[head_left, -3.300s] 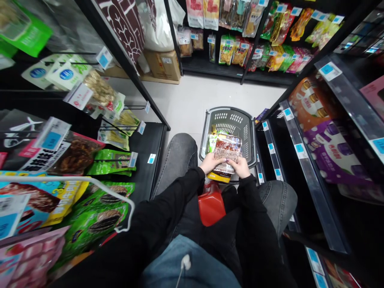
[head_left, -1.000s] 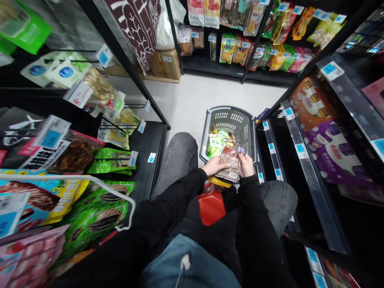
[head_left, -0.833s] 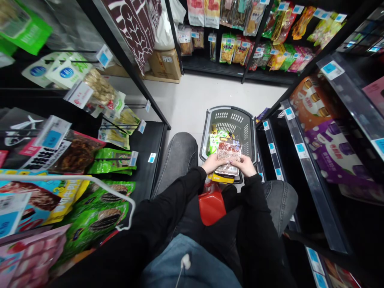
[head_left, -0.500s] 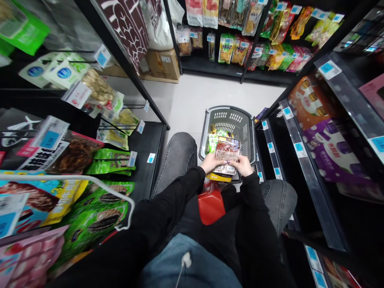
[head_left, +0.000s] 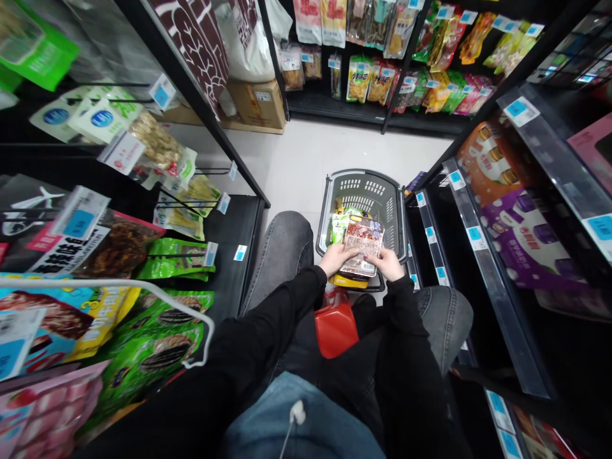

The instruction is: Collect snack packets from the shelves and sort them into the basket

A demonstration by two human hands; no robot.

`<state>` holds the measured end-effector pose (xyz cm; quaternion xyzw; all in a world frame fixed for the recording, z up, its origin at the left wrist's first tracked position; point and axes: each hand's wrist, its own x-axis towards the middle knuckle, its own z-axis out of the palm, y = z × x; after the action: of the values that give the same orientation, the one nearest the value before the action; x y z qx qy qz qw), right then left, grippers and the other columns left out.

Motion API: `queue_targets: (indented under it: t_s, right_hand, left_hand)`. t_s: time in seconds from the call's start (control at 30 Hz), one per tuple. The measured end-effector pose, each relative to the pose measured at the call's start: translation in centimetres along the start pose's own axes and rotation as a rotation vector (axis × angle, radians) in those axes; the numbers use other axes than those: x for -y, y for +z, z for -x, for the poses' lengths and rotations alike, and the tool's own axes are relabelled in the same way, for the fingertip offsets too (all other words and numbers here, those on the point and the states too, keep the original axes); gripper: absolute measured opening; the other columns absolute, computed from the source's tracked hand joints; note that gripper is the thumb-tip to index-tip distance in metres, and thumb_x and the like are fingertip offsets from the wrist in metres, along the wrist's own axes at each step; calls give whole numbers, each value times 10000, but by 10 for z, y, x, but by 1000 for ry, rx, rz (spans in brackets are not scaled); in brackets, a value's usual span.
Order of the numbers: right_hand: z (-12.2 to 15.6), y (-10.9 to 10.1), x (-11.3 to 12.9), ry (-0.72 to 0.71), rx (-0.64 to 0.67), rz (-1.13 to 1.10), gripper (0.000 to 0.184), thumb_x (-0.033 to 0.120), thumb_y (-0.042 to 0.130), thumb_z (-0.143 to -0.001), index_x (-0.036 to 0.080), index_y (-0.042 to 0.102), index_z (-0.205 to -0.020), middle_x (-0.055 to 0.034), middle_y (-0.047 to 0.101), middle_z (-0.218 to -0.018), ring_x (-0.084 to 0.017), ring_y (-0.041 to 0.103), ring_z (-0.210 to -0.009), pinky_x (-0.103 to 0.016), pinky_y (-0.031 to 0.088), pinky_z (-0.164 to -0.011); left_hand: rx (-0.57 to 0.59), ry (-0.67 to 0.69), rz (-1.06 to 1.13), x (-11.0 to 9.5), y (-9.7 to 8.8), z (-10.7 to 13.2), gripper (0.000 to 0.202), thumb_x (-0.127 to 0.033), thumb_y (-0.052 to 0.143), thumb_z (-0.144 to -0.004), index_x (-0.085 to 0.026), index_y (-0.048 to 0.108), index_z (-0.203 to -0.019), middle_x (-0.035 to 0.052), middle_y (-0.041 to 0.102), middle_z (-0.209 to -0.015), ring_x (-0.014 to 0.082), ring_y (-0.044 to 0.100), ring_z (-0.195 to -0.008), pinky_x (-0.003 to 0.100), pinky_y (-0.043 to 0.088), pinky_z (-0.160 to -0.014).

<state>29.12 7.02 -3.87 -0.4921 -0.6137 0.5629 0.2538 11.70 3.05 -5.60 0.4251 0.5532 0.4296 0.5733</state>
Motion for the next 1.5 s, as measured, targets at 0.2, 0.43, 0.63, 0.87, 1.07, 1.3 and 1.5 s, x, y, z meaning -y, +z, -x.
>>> queue_targets:
  t_s: [0.2,0.43,0.63,0.87,1.07,1.3,1.5]
  right_hand:
    - [-1,-28,-7,23,-277,5,490,516,536,-695,93,646,-917,-128,682,-901,-259,622,-842,-376,478,-765]
    - [-4,-37,-5,309,-727,906,358,361,415,-841,79,616,-930,-204,636,-885,-272,617,-825,-363,449,-721]
    - [-22,-4,-24,410,-468,795,348,391,418,-849,119,619,-927,-170,638,-901,-256,615,-865,-358,454,-748]
    - [-19,8,-17,129,-119,-92,403,498,618,-617,160,581,-833,-41,656,-749,-170,613,-688,-291,496,-659]
    - [-10,16,-8,30,-231,-223,471,433,710,-525,165,539,-872,-51,671,-803,-194,630,-759,-323,499,-736]
    - [-6,25,2,-67,-460,-94,413,513,608,-640,165,525,-847,-36,644,-782,-149,595,-694,-283,489,-697]
    - [1,13,12,-75,-129,-170,559,401,734,-537,146,552,-1001,-71,671,-948,-201,631,-833,-324,503,-778]
  left_hand:
    - [2,-28,-104,-10,-3,1,461,-505,628,-653,-65,693,-773,82,667,-754,198,598,-745,297,467,-744]
    - [-55,76,-86,-11,-8,-1,363,-161,626,-623,-113,663,-981,77,639,-1047,212,565,-1010,344,381,-985]
    - [-107,235,-49,-10,-9,0,716,-143,667,-615,-174,429,-1289,83,442,-1331,222,424,-1219,363,276,-1088]
    - [-99,283,8,-12,-4,3,962,-215,714,-620,-229,176,-1417,106,269,-1446,251,350,-1286,376,269,-1095]
    - [-171,312,-6,-17,-5,4,926,-320,732,-619,-199,229,-1387,116,305,-1418,221,361,-1274,341,275,-1090]
    - [34,22,42,-17,-3,3,597,-435,745,-558,-68,603,-1008,127,639,-1008,229,595,-928,361,459,-884]
    - [33,-9,-11,-16,-2,6,453,-409,708,-596,-73,661,-896,101,681,-891,208,617,-814,336,488,-803]
